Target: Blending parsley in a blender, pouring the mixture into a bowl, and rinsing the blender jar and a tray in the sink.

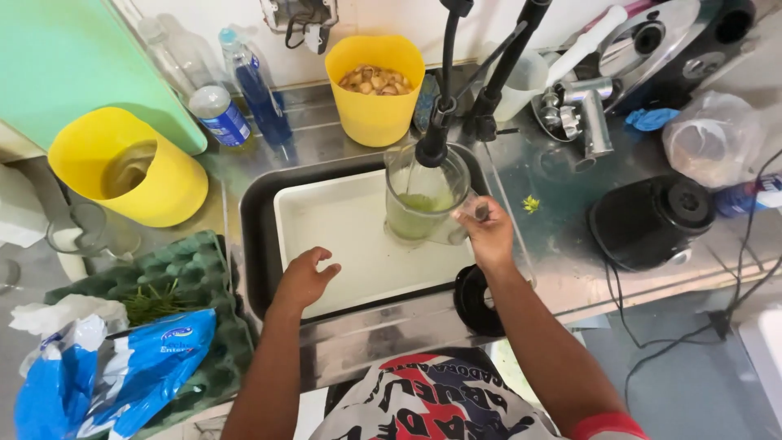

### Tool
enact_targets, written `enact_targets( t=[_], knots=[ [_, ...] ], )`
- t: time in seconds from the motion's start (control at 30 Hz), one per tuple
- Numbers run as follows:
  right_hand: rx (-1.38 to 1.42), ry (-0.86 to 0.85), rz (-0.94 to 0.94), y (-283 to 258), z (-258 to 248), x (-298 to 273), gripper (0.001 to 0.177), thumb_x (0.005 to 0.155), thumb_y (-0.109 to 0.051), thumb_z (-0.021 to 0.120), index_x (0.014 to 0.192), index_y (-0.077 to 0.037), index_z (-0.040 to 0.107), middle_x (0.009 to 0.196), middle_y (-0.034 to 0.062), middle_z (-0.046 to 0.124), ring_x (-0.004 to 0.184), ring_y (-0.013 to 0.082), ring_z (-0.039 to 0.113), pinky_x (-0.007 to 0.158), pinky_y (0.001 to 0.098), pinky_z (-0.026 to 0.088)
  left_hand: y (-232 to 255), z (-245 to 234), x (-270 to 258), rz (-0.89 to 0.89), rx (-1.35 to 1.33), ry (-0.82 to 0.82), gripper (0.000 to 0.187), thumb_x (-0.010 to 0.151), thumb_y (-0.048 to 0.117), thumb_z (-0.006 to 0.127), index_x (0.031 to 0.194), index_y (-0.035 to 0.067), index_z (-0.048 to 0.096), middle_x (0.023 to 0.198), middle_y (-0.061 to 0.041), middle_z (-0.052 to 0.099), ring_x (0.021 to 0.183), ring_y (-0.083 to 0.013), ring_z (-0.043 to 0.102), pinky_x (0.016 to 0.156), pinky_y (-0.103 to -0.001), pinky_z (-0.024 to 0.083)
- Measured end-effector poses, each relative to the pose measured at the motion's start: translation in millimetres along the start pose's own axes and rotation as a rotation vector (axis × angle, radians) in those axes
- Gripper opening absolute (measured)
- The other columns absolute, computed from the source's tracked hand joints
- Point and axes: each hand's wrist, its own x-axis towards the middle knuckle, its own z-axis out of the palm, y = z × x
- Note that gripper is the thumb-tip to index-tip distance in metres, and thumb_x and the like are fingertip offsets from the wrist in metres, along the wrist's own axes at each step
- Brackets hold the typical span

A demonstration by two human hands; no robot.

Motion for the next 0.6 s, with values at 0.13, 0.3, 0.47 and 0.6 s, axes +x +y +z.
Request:
enact_targets(
  t=[0.13,0.3,0.47,0.6],
  knots=[
    [-0.037,0.045,0.008,26,-5,6,0.027,0.080,-0.003,0.092,0.088,-0.009,0.067,0.074,0.0015,0.061,0.063,0.0122,0.060,0.063,0.0282,0.047,5,-5,-7,-0.009,0.023,-0.016,0.054,0.097,0.044,0.074,0.138,0.010,0.068,0.144,-0.018,0.068,0.141,-0.0363,0.059,0.116,-0.051,0.049],
    [-0.012,0.041,0.005,-27,8,-23,0.029,0.078,-0.001,0.093,0.086,-0.007,0.066,0.073,0.0011,0.059,0.065,0.0107,0.055,0.063,0.0260,0.046,2,-13,-7,0.003,0.014,-0.018,0.055,0.097,0.043,0.075,0.138,0.008,0.069,0.144,-0.020,0.068,0.141,-0.0377,0.059,0.116,-0.052,0.048],
    [0.031,0.035,-0.030,-9,8,-19,0.032,0.078,0.000,0.094,0.084,-0.008,0.064,0.071,-0.0012,0.054,0.064,0.0088,0.055,0.063,0.0245,0.045,0,-17,-11,-0.002,0.028,-0.034,0.054,0.098,0.042,0.073,0.139,0.007,0.067,0.145,-0.022,0.066,0.142,-0.0391,0.058,0.116,-0.053,0.048],
    [-0.007,0.035,-0.064,17,-2,-15,0.031,0.078,-0.002,0.094,0.087,-0.009,0.065,0.074,-0.0020,0.058,0.068,0.0090,0.054,0.065,0.0253,0.045,1,-23,-17,-0.006,0.037,-0.051,0.054,0.099,0.042,0.072,0.140,0.008,0.067,0.146,-0.021,0.065,0.143,-0.0387,0.057,0.116,-0.053,0.048]
  ],
)
